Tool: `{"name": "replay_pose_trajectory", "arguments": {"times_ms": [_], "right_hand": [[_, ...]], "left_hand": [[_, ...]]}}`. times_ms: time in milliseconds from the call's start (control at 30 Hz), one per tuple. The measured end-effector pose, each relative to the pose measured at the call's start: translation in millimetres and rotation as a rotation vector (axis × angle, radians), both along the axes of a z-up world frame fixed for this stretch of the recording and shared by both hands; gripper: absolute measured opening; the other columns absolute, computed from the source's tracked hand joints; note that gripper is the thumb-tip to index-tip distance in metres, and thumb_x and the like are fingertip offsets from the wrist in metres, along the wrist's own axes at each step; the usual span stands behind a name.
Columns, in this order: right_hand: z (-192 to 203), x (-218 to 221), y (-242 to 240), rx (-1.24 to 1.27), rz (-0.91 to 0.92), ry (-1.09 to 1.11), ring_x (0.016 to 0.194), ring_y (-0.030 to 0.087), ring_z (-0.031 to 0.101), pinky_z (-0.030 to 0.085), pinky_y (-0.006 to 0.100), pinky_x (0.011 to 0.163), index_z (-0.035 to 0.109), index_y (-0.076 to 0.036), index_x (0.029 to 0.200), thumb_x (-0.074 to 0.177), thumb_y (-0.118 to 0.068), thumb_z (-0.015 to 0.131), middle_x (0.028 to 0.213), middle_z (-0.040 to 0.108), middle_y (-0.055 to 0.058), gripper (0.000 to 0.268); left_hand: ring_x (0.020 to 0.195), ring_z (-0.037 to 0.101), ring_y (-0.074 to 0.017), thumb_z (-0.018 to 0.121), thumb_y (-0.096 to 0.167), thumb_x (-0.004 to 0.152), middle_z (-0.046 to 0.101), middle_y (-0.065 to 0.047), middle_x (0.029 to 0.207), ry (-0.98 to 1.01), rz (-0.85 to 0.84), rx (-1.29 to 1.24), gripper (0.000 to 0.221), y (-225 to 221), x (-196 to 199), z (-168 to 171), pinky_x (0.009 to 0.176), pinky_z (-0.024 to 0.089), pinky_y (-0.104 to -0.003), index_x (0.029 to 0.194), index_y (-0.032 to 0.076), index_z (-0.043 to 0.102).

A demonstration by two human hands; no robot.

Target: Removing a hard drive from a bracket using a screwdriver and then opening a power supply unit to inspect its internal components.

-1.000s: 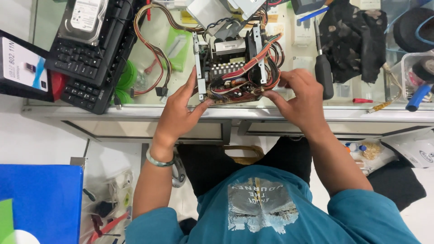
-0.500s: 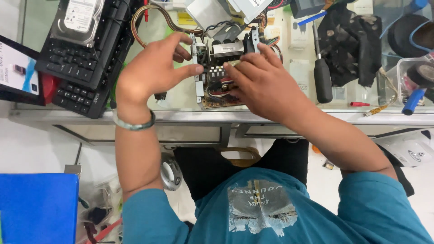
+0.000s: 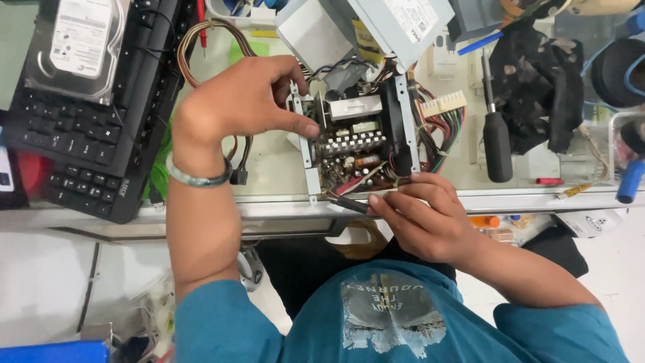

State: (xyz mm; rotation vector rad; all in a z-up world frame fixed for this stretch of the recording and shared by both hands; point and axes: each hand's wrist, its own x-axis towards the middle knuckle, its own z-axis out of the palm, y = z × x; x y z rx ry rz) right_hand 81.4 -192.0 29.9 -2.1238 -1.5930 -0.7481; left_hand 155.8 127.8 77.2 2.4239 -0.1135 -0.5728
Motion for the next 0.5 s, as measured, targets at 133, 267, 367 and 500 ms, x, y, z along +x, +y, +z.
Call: {"name": "replay_pose_trajectory", "arguments": {"times_ms": [133,267,367,500], "right_hand": [[28,13,1,-0.213,-0.002,0.091,0.088,0.029,0.056,0.051,0.044,0.082,0.07,-0.003,0.123,0.1,-0.027,0.073,0.112,0.068,0.008,0.033],[63,50,16,-0.327,0.183,0.412,0.074,0.024,0.062,0.053,0.036,0.061,0.068,0.0,0.122,0.096,-0.025,0.074,0.1,0.071,0.011,0.036],[79,85,31,-0.359,0.209,0.352,0.074,0.025,0.062,0.055,0.037,0.064,0.067,0.003,0.116,0.097,-0.011,0.072,0.097,0.068,0.014,0.024],[77,97,31,-0.511,0.064,0.256,0.079,0.027,0.057,0.05,0.04,0.075,0.073,-0.004,0.108,0.095,-0.025,0.073,0.1,0.069,0.008,0.024]], "left_hand": [[0.074,0.061,-0.0206,0.082,0.062,0.079,0.064,-0.006,0.084,-0.095,-0.08,-0.018,0.062,4,7,-13,0.066,0.046,-0.038,0.112,0.012,0.065],[0.069,0.053,-0.0209,0.078,0.042,0.095,0.056,-0.005,0.083,-0.364,-0.177,-0.079,0.034,5,5,-19,0.06,0.042,-0.039,0.106,0.011,0.071],[0.08,0.052,-0.0239,0.073,0.026,0.101,0.052,-0.007,0.09,-0.603,-0.281,-0.204,0.021,4,4,-19,0.068,0.043,-0.04,0.111,0.007,0.07],[0.096,0.064,-0.0255,0.066,0.017,0.1,0.059,-0.01,0.11,-0.512,-0.287,-0.274,0.017,3,3,-16,0.083,0.051,-0.04,0.112,0.005,0.067]]}}
